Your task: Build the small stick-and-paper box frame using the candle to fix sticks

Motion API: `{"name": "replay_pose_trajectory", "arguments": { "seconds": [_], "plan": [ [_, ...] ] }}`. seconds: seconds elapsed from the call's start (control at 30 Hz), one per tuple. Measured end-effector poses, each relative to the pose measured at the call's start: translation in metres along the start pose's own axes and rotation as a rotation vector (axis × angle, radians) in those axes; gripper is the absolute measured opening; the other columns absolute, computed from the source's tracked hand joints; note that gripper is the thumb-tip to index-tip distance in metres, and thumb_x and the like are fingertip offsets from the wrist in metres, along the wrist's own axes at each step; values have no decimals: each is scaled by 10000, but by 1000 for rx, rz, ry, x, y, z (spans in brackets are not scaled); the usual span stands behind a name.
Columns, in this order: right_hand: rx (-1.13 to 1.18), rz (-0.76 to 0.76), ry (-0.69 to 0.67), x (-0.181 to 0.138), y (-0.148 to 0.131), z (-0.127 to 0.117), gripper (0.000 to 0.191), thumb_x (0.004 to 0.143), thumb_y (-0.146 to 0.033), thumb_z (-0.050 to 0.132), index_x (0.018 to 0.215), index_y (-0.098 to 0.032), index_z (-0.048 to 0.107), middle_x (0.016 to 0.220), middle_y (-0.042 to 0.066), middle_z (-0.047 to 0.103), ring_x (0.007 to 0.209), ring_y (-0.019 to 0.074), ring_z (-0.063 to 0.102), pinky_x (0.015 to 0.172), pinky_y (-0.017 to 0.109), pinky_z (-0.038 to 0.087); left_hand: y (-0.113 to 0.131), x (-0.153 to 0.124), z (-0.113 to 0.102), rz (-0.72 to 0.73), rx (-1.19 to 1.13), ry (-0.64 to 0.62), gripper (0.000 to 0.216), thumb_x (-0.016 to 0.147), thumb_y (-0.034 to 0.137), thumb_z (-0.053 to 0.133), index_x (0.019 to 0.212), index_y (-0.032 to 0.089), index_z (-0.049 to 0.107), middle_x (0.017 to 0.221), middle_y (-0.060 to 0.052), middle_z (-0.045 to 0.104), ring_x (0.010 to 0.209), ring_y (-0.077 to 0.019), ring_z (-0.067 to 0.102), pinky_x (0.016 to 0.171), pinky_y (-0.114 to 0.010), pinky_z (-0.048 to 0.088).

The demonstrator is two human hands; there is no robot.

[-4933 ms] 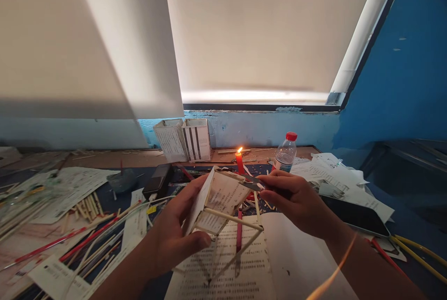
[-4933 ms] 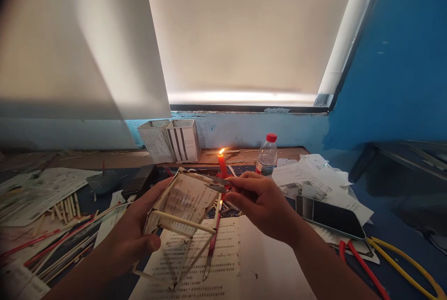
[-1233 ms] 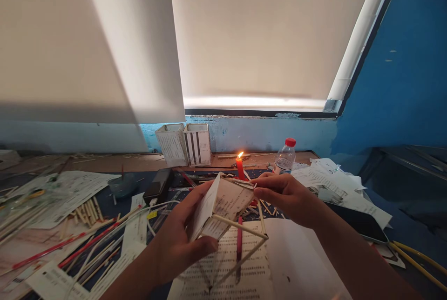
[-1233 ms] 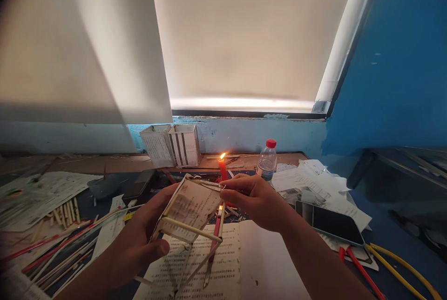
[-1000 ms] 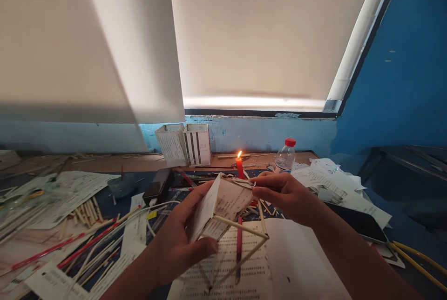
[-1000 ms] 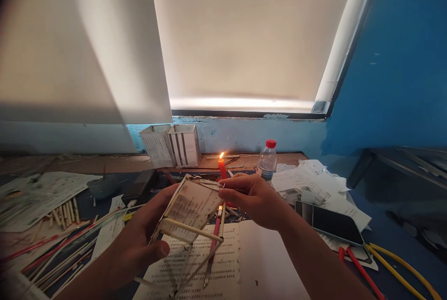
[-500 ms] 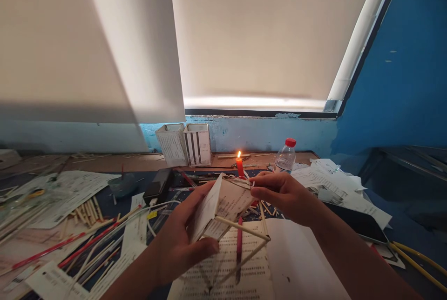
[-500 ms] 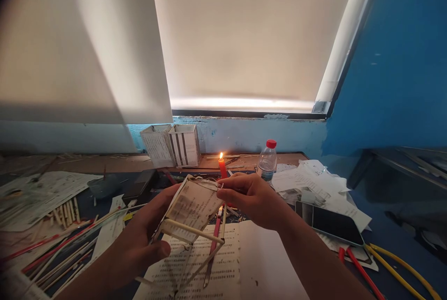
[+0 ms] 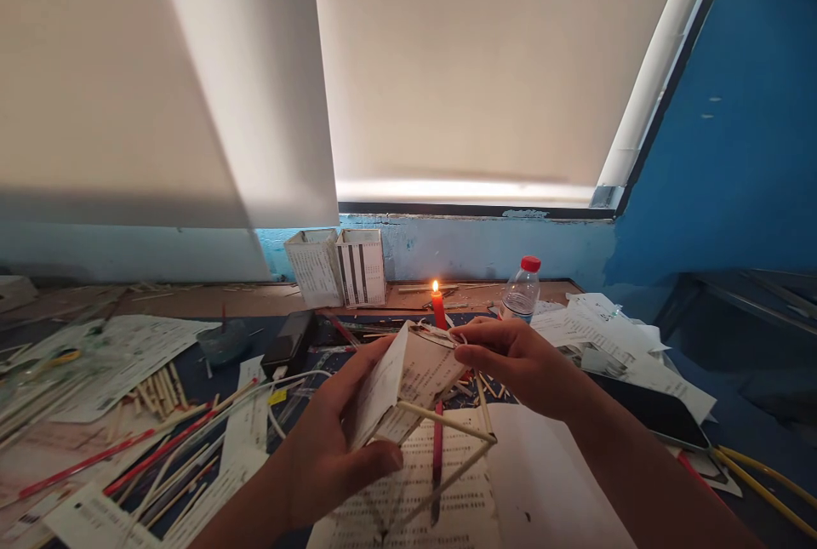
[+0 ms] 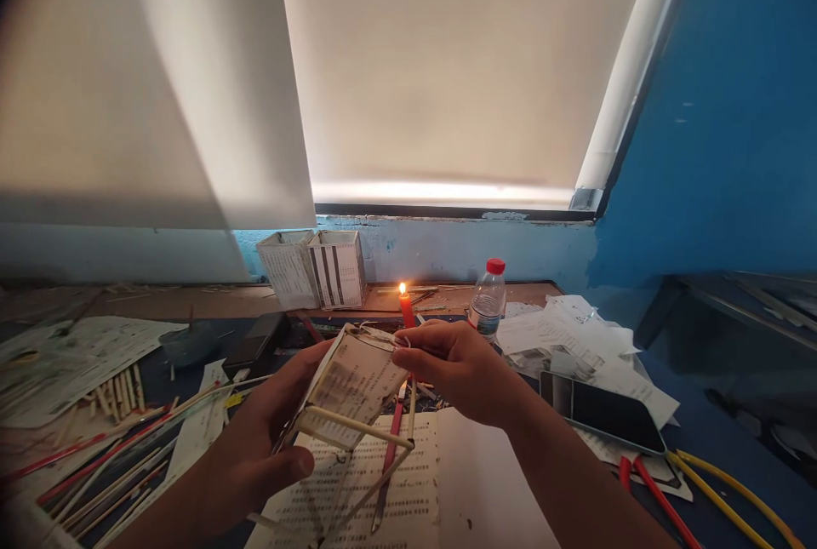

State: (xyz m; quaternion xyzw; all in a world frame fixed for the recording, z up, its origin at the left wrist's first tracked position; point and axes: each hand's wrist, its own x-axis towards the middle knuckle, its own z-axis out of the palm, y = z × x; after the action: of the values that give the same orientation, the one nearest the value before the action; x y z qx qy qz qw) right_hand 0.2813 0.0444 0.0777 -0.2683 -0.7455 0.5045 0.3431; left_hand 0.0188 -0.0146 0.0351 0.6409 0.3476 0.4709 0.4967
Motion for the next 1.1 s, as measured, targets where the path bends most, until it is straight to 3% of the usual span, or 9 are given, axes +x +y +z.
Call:
{"name": "replay_pose_trajectory", "arguments": {
  "seconds": [0.27,0.6,0.83,1.1],
  "plan": [
    [-25,7,16,1,-2,2,360,990,-488,681,844,-169,764,847,19,529,710,132,425,592,273,351,0,0,-1,-25,11,-9,977,703,655,851,1513,272,464,1553,-143,575,1357,-420,588,1151,-479,453],
    [-25,-16,36,2,1,3,325,987,-471,691,960,-170,810,873,33,573,722,134,482,603,269,404,1,0,0,-24,1,-7,976,701,651,852,1514,279,461,1585,-143,535,1346,-420,591,1129,-476,459],
    [41,-3,6,5,7,6,359,961,-523,707,1078,-204,824,776,20,602,693,148,539,577,270,462,1,0,0,-23,15,-11,995,693,661,849,1520,272,457,1542,-151,579,1340,-416,594,1119,-474,469],
    [20,-8,39,7,2,8,361,963,-503,711,1111,-194,829,872,43,647,737,147,569,612,272,502,-1,0,-1,-13,30,-21,983,707,635,852,1528,270,454,1539,-157,583,1332,-420,601,1111,-486,477]
  ]
}}
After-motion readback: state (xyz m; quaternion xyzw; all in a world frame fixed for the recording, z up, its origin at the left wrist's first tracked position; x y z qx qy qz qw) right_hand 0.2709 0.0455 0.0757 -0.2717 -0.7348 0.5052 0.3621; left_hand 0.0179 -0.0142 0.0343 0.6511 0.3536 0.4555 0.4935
